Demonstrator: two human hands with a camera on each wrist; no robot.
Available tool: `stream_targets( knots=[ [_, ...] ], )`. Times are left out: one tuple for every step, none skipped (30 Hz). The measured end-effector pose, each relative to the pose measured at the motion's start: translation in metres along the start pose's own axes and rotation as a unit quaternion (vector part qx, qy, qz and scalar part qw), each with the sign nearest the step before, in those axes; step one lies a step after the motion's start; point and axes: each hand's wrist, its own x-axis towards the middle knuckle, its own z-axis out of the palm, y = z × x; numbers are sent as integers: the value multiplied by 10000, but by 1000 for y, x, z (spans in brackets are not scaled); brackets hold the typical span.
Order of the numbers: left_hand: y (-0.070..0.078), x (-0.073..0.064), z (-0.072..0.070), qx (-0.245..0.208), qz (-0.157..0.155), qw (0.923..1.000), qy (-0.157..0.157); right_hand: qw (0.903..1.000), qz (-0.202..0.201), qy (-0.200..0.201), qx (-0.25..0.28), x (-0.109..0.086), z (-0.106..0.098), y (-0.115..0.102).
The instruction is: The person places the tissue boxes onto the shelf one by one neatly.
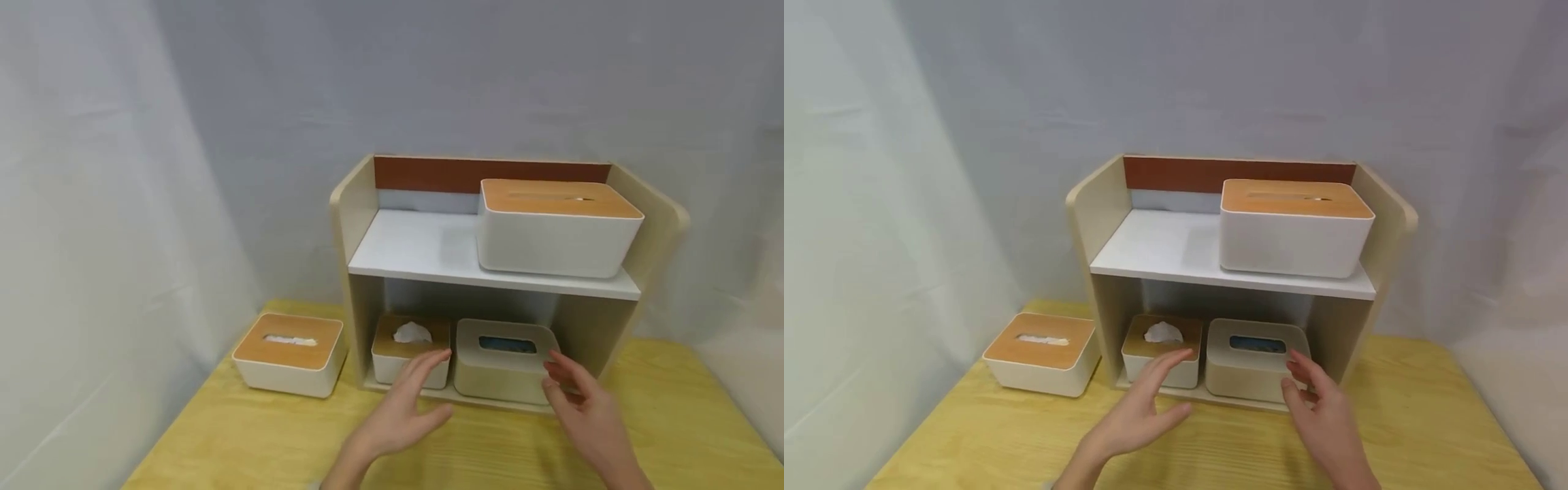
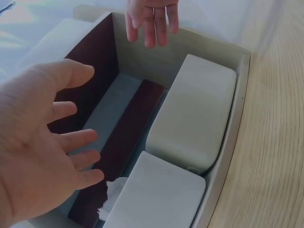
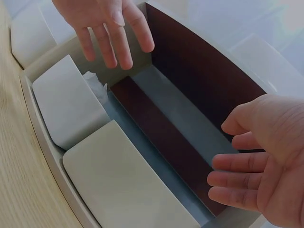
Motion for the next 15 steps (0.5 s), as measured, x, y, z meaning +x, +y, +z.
stream_targets(
  knots=[
    [0,1,1,-31,1,10000,-23,10000,11,11,-20,-1,-1,0],
    [0,2,1,-52,-14,10000,-42,10000,21,10,-47,-1,-3,1],
    [0,3,2,-74,-35,10000,-55,10000,23,4,-63,-2,-3,1],
    [0,3,2,-90,-61,9999,-56,10000,18,-16,-78,-2,-4,1],
    [0,3,2,-117,-83,9999,-50,9999,25,-43,-95,-2,-4,1],
    [-1,3,2,-126,-101,9999,-40,9999,38,-59,-113,-3,-4,1],
    [-1,2,2,-127,-110,9999,-29,9999,52,-77,-133,-3,-3,0],
    [-1,2,2,-139,-122,9998,-24,9998,70,-99,-150,-3,-3,0],
    [-1,1,1,-146,-129,9998,-23,9998,75,-113,-160,-4,-3,0],
    [-1,1,1,-129,-98,9999,-5,9997,79,-134,-180,-4,-2,0],
    [-1,0,0,-136,-87,9999,9,9997,87,-163,-178,-4,-2,0],
    [-1,0,-1,-130,-82,9999,27,9996,86,-182,-183,-3,-2,-1],
    [-1,0,-2,-132,-88,9999,51,9996,73,-206,-201,-3,-2,-1],
    [-1,0,-3,-129,-92,9998,81,9995,59,-227,-209,-3,-2,-1],
    [-1,0,-4,-136,-113,9998,109,9994,51,-259,-212,-2,-1,-1]
  ],
)
